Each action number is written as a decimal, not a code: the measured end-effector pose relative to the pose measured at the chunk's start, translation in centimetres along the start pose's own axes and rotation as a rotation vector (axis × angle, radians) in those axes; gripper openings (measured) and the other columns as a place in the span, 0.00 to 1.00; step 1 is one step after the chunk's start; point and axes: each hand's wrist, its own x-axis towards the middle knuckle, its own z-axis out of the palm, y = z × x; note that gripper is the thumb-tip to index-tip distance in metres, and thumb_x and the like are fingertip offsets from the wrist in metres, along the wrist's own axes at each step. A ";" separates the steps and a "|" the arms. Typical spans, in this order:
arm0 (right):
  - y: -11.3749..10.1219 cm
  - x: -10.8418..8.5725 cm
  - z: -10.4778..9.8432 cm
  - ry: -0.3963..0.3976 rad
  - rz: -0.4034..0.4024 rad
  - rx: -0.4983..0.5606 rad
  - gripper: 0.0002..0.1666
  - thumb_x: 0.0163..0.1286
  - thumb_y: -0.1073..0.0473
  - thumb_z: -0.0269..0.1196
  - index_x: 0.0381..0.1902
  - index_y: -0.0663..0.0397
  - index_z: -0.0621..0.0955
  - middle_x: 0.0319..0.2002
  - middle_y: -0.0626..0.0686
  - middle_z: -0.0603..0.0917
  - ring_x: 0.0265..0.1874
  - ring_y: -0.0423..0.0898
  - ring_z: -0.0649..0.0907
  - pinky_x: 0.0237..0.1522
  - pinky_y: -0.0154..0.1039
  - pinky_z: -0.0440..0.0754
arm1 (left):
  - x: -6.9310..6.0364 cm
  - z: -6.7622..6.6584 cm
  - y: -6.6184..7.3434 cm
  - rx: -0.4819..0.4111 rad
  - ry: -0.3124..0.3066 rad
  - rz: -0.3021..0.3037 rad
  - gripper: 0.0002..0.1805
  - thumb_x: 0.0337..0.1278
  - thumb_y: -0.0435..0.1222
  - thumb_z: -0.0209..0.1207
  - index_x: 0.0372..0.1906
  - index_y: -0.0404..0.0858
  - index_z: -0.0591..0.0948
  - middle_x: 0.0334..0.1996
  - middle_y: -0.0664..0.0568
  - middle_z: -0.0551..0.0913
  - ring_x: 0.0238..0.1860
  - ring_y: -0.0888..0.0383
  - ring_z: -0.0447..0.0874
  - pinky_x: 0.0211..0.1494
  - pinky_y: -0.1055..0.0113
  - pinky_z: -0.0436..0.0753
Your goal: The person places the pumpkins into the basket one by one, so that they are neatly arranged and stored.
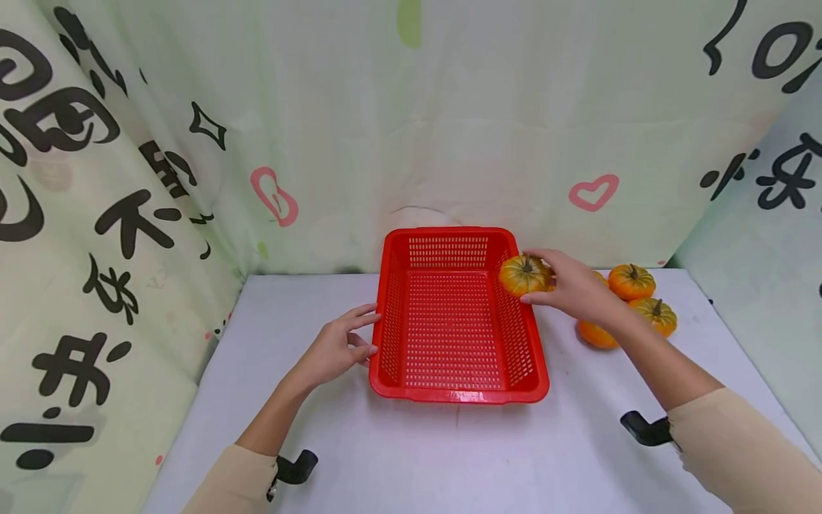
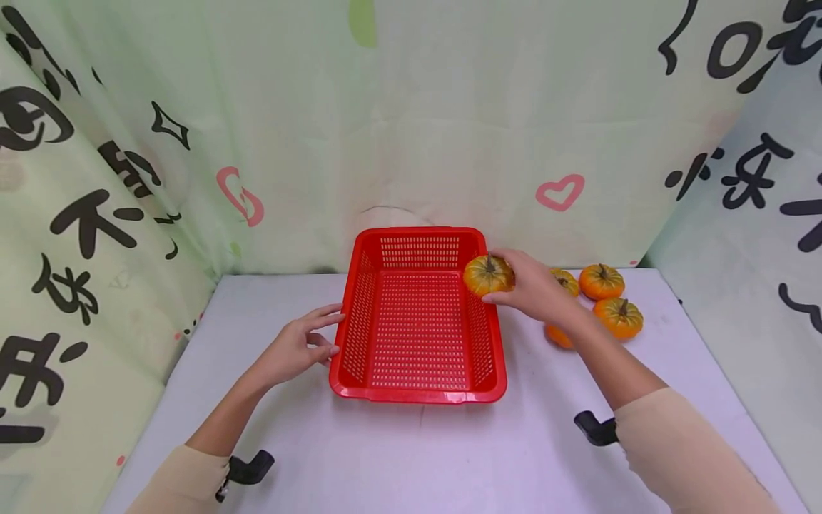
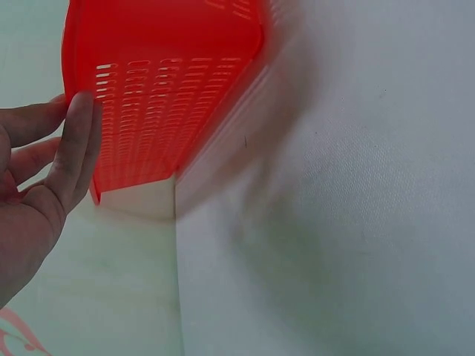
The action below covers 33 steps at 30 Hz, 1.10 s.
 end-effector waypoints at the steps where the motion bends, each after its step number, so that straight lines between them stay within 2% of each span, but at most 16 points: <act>1: -0.2 0.3 0.1 -0.005 0.002 0.003 0.53 0.64 0.47 0.75 0.79 0.56 0.63 0.75 0.66 0.67 0.70 0.65 0.70 0.62 0.66 0.80 | 0.0 0.0 0.0 -0.002 -0.001 0.002 0.33 0.61 0.27 0.68 0.72 0.34 0.75 0.77 0.47 0.67 0.35 0.59 0.87 0.42 0.66 0.90; 7: -1.2 2.2 0.5 -0.044 0.002 -0.003 0.51 0.66 0.49 0.74 0.78 0.58 0.63 0.75 0.66 0.67 0.70 0.65 0.69 0.62 0.64 0.81 | -0.1 0.0 -0.1 -0.016 -0.002 0.004 0.33 0.61 0.26 0.67 0.72 0.33 0.74 0.78 0.46 0.67 0.34 0.59 0.88 0.42 0.66 0.91; 15: -2.6 4.8 1.6 -0.078 -0.048 -0.030 0.49 0.65 0.53 0.75 0.77 0.62 0.64 0.71 0.67 0.71 0.68 0.64 0.71 0.69 0.66 0.73 | -0.1 0.0 -0.1 -0.015 -0.001 0.003 0.33 0.62 0.26 0.67 0.72 0.33 0.74 0.78 0.46 0.66 0.34 0.59 0.88 0.42 0.66 0.90; 23: -4.2 6.7 3.0 -0.119 0.000 0.066 0.49 0.65 0.54 0.75 0.77 0.55 0.64 0.70 0.61 0.71 0.64 0.58 0.73 0.61 0.57 0.83 | 0.0 0.1 0.1 -0.015 -0.006 -0.001 0.33 0.62 0.26 0.67 0.73 0.33 0.73 0.78 0.46 0.66 0.34 0.59 0.88 0.42 0.66 0.91; 33: -5.9 9.7 4.1 -0.136 -0.022 0.006 0.47 0.64 0.54 0.75 0.76 0.57 0.66 0.69 0.61 0.74 0.63 0.57 0.75 0.63 0.56 0.81 | -0.1 0.2 0.2 -0.022 0.000 -0.027 0.34 0.62 0.26 0.67 0.73 0.35 0.73 0.78 0.47 0.66 0.34 0.60 0.89 0.43 0.64 0.91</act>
